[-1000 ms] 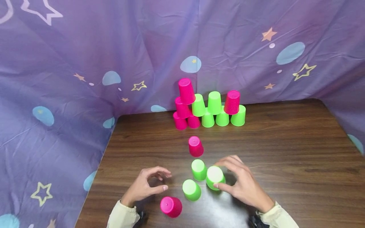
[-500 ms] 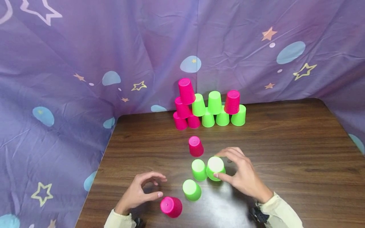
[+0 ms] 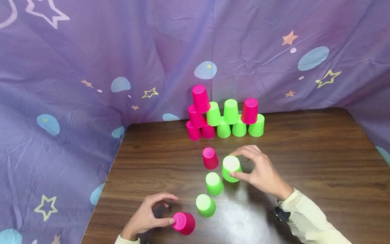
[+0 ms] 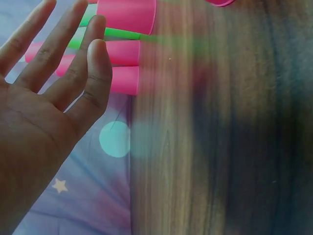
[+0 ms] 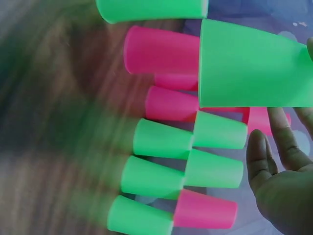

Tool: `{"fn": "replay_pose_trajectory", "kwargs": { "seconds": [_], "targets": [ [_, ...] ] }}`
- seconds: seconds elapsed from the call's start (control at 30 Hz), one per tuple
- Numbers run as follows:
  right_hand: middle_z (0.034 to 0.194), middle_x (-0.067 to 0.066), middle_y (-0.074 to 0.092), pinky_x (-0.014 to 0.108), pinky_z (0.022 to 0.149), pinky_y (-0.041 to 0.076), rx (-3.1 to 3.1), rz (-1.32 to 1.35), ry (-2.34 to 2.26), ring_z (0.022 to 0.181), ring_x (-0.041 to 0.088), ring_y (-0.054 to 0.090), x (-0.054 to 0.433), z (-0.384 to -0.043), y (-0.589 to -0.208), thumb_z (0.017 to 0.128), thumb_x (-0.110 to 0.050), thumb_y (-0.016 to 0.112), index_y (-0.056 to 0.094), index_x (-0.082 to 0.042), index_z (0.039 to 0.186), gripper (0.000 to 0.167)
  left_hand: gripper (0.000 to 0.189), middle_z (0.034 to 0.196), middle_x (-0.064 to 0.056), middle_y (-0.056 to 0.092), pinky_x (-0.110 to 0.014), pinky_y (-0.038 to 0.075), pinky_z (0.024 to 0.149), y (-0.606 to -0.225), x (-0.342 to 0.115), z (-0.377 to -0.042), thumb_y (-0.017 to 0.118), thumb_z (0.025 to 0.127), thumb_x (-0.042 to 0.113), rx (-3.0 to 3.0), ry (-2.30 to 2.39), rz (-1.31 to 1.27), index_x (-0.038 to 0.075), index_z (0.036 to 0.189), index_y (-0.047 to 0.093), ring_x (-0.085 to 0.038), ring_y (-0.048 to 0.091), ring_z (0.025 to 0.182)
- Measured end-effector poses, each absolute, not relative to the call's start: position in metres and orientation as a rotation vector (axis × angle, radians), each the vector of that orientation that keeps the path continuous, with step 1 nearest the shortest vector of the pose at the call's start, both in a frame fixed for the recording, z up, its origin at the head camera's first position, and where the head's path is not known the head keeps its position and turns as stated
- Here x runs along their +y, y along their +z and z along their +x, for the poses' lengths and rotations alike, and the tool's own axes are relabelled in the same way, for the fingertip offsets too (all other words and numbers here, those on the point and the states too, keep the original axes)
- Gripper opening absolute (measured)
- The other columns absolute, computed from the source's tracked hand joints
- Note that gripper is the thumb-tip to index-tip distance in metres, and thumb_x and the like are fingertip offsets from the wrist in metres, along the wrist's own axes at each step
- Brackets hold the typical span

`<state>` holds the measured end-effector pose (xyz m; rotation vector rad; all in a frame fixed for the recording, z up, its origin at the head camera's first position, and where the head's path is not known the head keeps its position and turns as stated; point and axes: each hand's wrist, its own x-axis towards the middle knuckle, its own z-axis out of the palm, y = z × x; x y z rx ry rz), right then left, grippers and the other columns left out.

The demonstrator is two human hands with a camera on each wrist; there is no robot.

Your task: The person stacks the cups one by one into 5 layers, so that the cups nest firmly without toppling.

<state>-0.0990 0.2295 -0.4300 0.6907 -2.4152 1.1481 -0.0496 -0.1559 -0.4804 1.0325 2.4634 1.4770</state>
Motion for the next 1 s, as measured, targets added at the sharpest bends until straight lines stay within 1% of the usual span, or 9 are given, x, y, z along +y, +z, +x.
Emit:
{"fn": "replay_pose_trajectory", "kwargs": {
  "seconds": [0.07, 0.2, 0.3, 0.43, 0.5, 0.6, 0.7, 0.87, 1.0],
  "targets": [
    [0.109, -0.005, 0.070, 0.014, 0.085, 0.043, -2.415, 0.685, 1.163, 0.107, -0.005, 0.053, 0.231, -0.105, -0.425, 0.059, -0.006, 0.095, 0.071, -0.019, 0.109, 0.058, 0.051, 0.114, -0.007, 0.074, -0.030, 0.060, 0.080, -0.482, -0.156, -0.048, 0.088, 0.076, 0.021, 2.456, 1.474, 1.042, 0.014, 0.122, 0.067, -0.022, 0.069, 0.103],
    [0.104, -0.008, 0.070, 0.016, 0.081, 0.043, -2.437, 0.631, 1.229, 0.096, 0.000, 0.053, 0.231, -0.117, -0.419, 0.063, -0.006, 0.093, 0.071, -0.019, 0.110, 0.054, 0.050, 0.113, -0.009, 0.074, -0.030, 0.060, 0.079, -0.484, -0.155, -0.046, 0.087, 0.077, 0.021, 2.451, 1.475, 1.072, 0.014, 0.122, 0.067, -0.021, 0.069, 0.103],
    [0.103, -0.006, 0.068, 0.016, 0.078, 0.045, -2.460, 0.584, 1.263, 0.089, 0.001, 0.053, 0.230, -0.122, -0.419, 0.067, -0.007, 0.092, 0.071, -0.018, 0.112, 0.051, 0.051, 0.114, -0.010, 0.074, -0.030, 0.060, 0.079, -0.487, -0.154, -0.043, 0.087, 0.077, 0.022, 2.442, 1.473, 1.076, 0.014, 0.123, 0.066, -0.021, 0.069, 0.105],
    [0.106, -0.003, 0.067, 0.015, 0.079, 0.048, -2.469, 0.568, 1.269, 0.092, -0.004, 0.053, 0.229, -0.130, -0.420, 0.069, -0.007, 0.091, 0.070, -0.015, 0.113, 0.049, 0.051, 0.114, -0.009, 0.073, -0.029, 0.060, 0.079, -0.490, -0.153, -0.040, 0.088, 0.077, 0.023, 2.455, 1.470, 1.083, 0.013, 0.122, 0.066, -0.019, 0.068, 0.105],
    [0.107, -0.001, 0.068, 0.015, 0.080, 0.048, -2.469, 0.576, 1.253, 0.095, -0.006, 0.053, 0.229, -0.136, -0.420, 0.070, -0.008, 0.090, 0.070, -0.013, 0.114, 0.049, 0.052, 0.114, -0.009, 0.073, -0.029, 0.060, 0.079, -0.491, -0.152, -0.039, 0.088, 0.076, 0.023, 2.459, 1.473, 1.081, 0.013, 0.122, 0.066, -0.019, 0.068, 0.105],
    [0.108, 0.001, 0.068, 0.014, 0.080, 0.047, -2.469, 0.578, 1.228, 0.096, -0.008, 0.052, 0.230, -0.144, -0.417, 0.070, -0.008, 0.090, 0.069, -0.012, 0.114, 0.049, 0.052, 0.114, -0.009, 0.073, -0.028, 0.060, 0.079, -0.492, -0.150, -0.037, 0.089, 0.075, 0.023, 2.456, 1.475, 1.078, 0.012, 0.121, 0.067, -0.019, 0.068, 0.105],
    [0.108, 0.002, 0.067, 0.014, 0.080, 0.047, -2.473, 0.583, 1.208, 0.095, -0.008, 0.052, 0.230, -0.154, -0.413, 0.070, -0.007, 0.090, 0.069, -0.010, 0.113, 0.048, 0.052, 0.113, -0.009, 0.074, -0.028, 0.060, 0.080, -0.492, -0.148, -0.037, 0.089, 0.075, 0.023, 2.453, 1.476, 1.072, 0.012, 0.121, 0.067, -0.019, 0.069, 0.104],
    [0.106, 0.002, 0.067, 0.015, 0.080, 0.045, -2.508, 0.577, 1.196, 0.093, -0.004, 0.052, 0.227, -0.169, -0.410, 0.072, -0.010, 0.089, 0.069, -0.008, 0.115, 0.047, 0.053, 0.113, -0.009, 0.073, -0.028, 0.060, 0.081, -0.492, -0.145, -0.036, 0.089, 0.074, 0.022, 2.451, 1.477, 1.069, 0.014, 0.121, 0.067, -0.020, 0.069, 0.103],
    [0.105, 0.004, 0.067, 0.018, 0.076, 0.049, -2.539, 0.572, 1.210, 0.090, -0.001, 0.053, 0.224, -0.178, -0.407, 0.074, -0.012, 0.088, 0.068, -0.007, 0.115, 0.046, 0.055, 0.116, -0.007, 0.073, -0.028, 0.060, 0.083, -0.493, -0.143, -0.033, 0.090, 0.072, 0.019, 2.418, 1.490, 1.020, 0.011, 0.121, 0.067, -0.022, 0.069, 0.105]
  ]
}}
